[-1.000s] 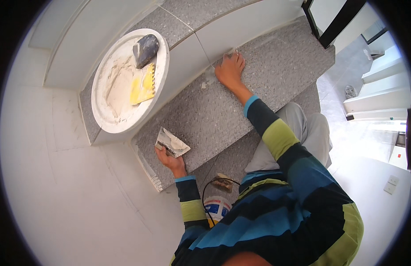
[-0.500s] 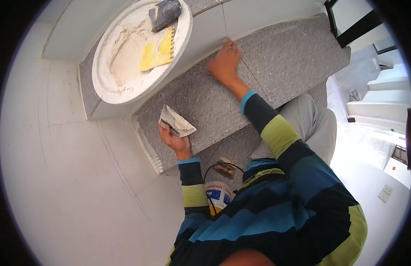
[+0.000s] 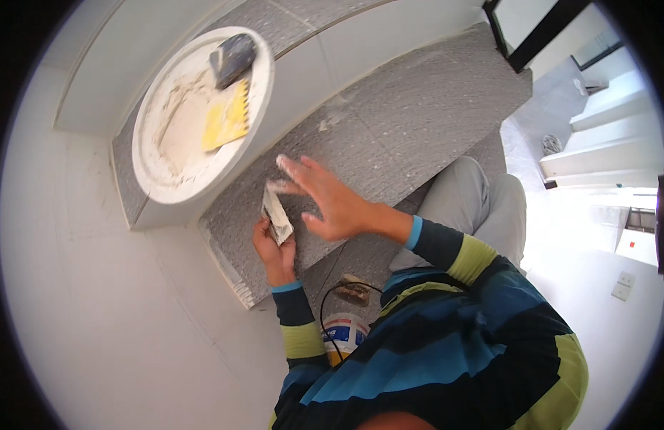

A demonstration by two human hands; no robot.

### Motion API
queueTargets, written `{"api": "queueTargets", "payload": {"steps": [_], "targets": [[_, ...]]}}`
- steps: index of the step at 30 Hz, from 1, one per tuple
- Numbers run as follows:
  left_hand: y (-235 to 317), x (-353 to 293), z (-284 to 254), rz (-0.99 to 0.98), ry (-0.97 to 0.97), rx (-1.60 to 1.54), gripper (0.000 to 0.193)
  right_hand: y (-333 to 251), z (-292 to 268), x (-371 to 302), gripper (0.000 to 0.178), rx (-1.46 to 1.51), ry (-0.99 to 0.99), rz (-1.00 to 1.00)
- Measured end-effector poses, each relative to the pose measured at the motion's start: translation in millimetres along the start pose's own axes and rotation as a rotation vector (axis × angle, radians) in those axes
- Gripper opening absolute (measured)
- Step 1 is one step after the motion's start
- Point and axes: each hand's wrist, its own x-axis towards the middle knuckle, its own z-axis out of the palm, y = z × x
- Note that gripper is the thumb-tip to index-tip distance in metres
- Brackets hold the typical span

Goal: Applying grout to the joints of a tiled staircase using a scraper and sponge.

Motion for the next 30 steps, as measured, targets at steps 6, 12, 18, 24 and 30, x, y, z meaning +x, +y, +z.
{"api": "queueTargets", "payload": {"steps": [6,12,18,24,30], "targets": [[-17,-10,55,-0.235,-0.141,-0.089,0.018,-7,-52,-29,0.073,-0.240,-0.207,-0.084],[-16,-15,104,-0.049,0.019,0.206,0.028,9,-84,-50,0.072,-0.307,-0.187,0.091],[-23,-3,114,-0.154,-0.167,0.231,0.034,13,-86,-45,0.067,-0.337,-0.092,0.042],[-19,-2,117,-0.120,-0.208,0.434,0.034,11,-91,-40,0.054,-0.138,0.102,0.143],[-29,14,103,-0.049,-0.278,0.541,0.033,40,-93,-46,0.032,0.092,0.095,0.195]]}}
